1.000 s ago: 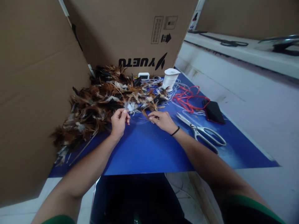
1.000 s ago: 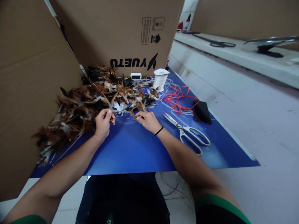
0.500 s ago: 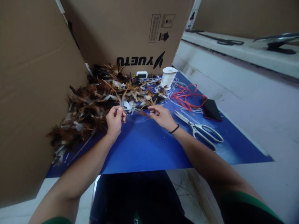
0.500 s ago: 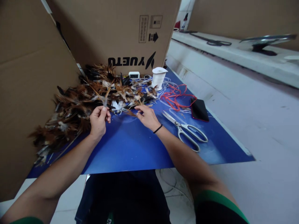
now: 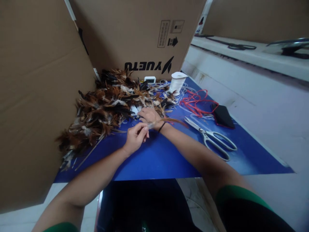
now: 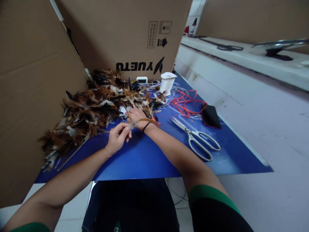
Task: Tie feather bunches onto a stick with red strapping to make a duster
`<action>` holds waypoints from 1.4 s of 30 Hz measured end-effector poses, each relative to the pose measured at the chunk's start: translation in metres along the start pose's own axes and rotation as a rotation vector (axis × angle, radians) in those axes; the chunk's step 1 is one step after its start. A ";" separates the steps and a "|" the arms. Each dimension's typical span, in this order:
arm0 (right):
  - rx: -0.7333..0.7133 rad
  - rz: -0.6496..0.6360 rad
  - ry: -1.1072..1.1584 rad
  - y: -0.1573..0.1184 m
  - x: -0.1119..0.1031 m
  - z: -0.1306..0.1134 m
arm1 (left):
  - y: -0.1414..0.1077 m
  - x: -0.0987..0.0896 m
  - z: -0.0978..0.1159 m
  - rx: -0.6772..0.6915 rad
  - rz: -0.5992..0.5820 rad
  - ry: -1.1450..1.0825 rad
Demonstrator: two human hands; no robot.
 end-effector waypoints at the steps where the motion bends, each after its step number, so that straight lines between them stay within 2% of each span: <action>1: -0.007 -0.011 -0.024 0.003 0.003 0.000 | -0.002 0.002 0.001 0.017 -0.016 0.018; 4: -0.001 -0.002 -0.064 0.007 0.007 0.001 | -0.009 0.010 0.003 0.088 -0.071 0.092; 9: 0.058 0.123 0.015 0.001 -0.002 0.005 | -0.017 0.019 0.007 0.166 -0.145 0.209; 14: 0.034 0.214 0.159 0.007 -0.012 -0.006 | -0.020 0.022 0.012 0.208 -0.146 0.237; 16: 0.033 0.199 0.259 0.017 -0.009 -0.015 | -0.021 0.023 0.013 0.239 -0.144 0.248; 20: 0.126 0.109 0.376 0.039 0.006 -0.026 | -0.024 0.023 0.016 0.299 -0.144 0.270; 24: 0.183 0.132 0.401 0.047 0.009 -0.020 | -0.022 0.021 0.015 0.291 -0.135 0.254; 32: 0.343 0.316 0.741 0.025 -0.009 0.015 | -0.020 0.022 0.018 0.284 -0.132 0.254; 35: 0.336 0.459 0.606 0.018 -0.028 0.013 | -0.021 0.022 0.019 0.312 -0.119 0.258; 37: 0.288 0.501 0.512 0.017 -0.038 0.001 | -0.023 0.022 0.021 0.356 -0.112 0.271; 39: 0.224 0.388 0.561 0.022 -0.033 -0.017 | -0.027 0.023 0.023 0.415 -0.107 0.282; 42: 0.147 0.026 0.766 0.031 -0.005 -0.051 | -0.033 0.026 0.028 0.490 -0.110 0.286</action>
Point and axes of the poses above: each hand's wrist, its own y-axis towards the middle knuckle, its own x-axis out of the palm, z = x × y, the point moved 6 cm from there along y, towards the middle knuckle, and after that the axes turned 11 degrees about -x, right-handed, at the moved point
